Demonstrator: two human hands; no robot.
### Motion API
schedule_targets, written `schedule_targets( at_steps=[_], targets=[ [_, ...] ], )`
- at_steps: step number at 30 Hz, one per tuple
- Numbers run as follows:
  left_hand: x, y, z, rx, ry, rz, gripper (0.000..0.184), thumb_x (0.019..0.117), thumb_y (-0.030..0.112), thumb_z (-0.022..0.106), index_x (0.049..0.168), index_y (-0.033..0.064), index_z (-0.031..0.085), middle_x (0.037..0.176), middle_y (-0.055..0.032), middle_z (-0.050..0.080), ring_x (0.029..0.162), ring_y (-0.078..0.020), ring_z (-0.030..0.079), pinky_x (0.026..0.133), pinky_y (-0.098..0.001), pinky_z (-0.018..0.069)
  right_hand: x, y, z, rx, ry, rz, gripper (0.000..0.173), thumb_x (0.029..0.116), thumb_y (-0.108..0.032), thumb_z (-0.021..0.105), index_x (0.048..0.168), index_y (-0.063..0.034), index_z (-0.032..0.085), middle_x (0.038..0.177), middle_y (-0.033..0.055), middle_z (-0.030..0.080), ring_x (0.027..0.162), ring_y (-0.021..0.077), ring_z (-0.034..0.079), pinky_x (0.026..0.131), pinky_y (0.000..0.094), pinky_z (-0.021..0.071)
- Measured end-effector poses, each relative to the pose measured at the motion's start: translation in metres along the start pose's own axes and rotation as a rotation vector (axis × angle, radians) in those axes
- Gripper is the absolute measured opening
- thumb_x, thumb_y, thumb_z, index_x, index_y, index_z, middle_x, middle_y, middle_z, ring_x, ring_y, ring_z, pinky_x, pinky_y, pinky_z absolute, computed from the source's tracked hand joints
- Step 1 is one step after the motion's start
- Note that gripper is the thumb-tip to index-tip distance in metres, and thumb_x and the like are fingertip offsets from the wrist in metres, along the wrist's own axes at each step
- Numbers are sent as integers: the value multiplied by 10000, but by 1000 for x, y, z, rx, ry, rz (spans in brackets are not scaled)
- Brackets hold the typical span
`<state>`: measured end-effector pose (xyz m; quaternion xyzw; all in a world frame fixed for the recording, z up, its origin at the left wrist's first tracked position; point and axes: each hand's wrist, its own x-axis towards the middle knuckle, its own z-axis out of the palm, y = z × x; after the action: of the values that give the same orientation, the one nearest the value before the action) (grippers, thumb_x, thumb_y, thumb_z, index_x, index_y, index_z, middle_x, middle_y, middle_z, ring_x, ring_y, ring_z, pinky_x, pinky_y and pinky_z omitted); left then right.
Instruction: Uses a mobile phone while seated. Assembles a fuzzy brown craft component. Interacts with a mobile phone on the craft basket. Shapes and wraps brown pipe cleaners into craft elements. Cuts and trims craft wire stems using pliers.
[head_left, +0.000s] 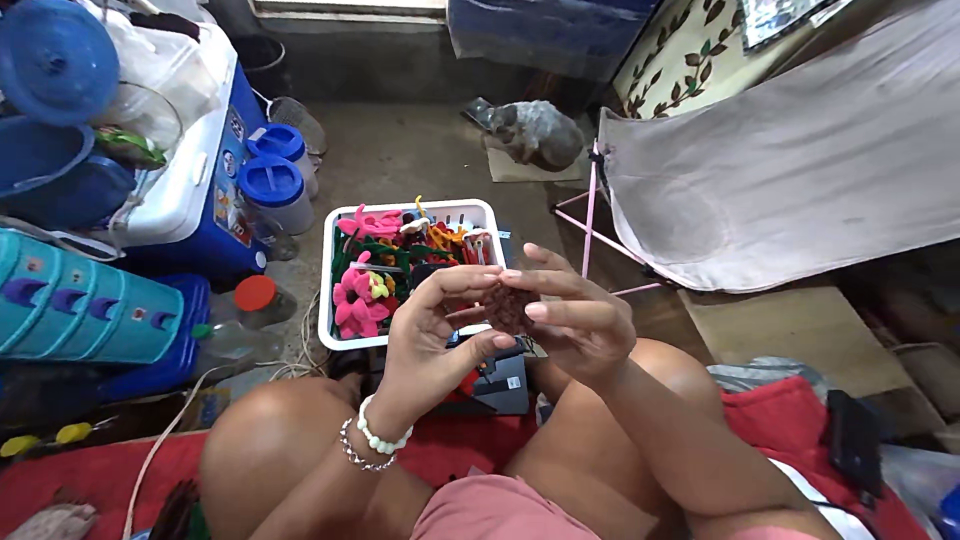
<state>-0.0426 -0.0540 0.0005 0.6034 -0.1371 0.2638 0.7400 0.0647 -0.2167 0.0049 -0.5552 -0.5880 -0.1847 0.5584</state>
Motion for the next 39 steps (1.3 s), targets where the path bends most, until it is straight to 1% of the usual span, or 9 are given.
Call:
schedule_targets(
  at_steps=[4,9,13,19,23,26,32,36,39],
  targets=[
    [-1,0,0,-181,-21,-102,260,892,62,780,1122,97,662,1207,-26,705,1053,-118,707,914,-292,611,0,-1,-3,-93,-54,-57,180,999,-54,651,1167,-120,665,1248,61,721,1203,167,671,1185,530,403],
    [-2,-4,-2,-354,-72,-208,273,881,94,795,1104,147,645,1161,-18,722,1040,-110,711,905,-284,601,-1,-1,-4,-17,-59,-20,159,990,-63,668,1131,-133,689,1262,39,713,1240,154,645,1208,516,376],
    [-1,-3,1,-253,-64,-117,361,828,19,827,1104,149,635,1210,-15,692,1098,-133,692,938,-309,604,-4,0,-7,-93,-57,-28,194,979,-146,711,1166,-178,672,1262,14,683,1253,151,612,1195,491,390],
    [-2,-5,6,-248,-28,-123,477,805,40,853,1189,156,594,1175,3,683,1074,-118,691,944,-313,601,-4,-5,-8,-173,-42,-77,140,971,-99,708,1102,-148,694,1223,-5,691,1162,108,627,1170,409,388],
    [-2,-7,5,-230,-43,-123,472,808,68,857,1199,158,609,1181,17,683,1066,-106,692,939,-304,602,-6,-2,-9,-154,-46,-70,144,975,-85,696,1104,-149,702,1237,-8,691,1168,107,625,1168,405,390],
    [-1,-8,3,-181,-62,-95,462,818,81,855,1222,122,636,1212,-4,677,1071,-120,693,927,-306,611,-6,-1,-8,-199,-47,-85,189,989,-129,692,1172,-174,698,1250,-22,671,1178,101,612,1168,396,388],
    [-3,-13,7,-54,36,-135,548,769,104,890,1234,111,601,1145,17,679,1014,-92,688,917,-285,602,-9,0,-6,-333,-98,-147,195,1013,-111,648,1191,-140,724,1202,-11,751,1229,112,633,1192,435,330],
    [-2,-10,6,-180,51,-308,483,854,227,832,1257,70,616,1147,-12,706,1015,-108,703,915,-294,601,-10,4,-5,-308,-33,-106,151,980,-102,701,1122,-119,747,1125,6,776,1168,104,675,1183,446,363],
    [-1,-8,2,-226,42,-348,371,927,143,757,1256,23,634,1122,-55,724,993,-138,719,918,-316,604,-9,7,-6,-233,-9,-61,134,968,-97,716,1098,-109,745,1104,8,777,1159,115,682,1184,473,373]
  ],
)
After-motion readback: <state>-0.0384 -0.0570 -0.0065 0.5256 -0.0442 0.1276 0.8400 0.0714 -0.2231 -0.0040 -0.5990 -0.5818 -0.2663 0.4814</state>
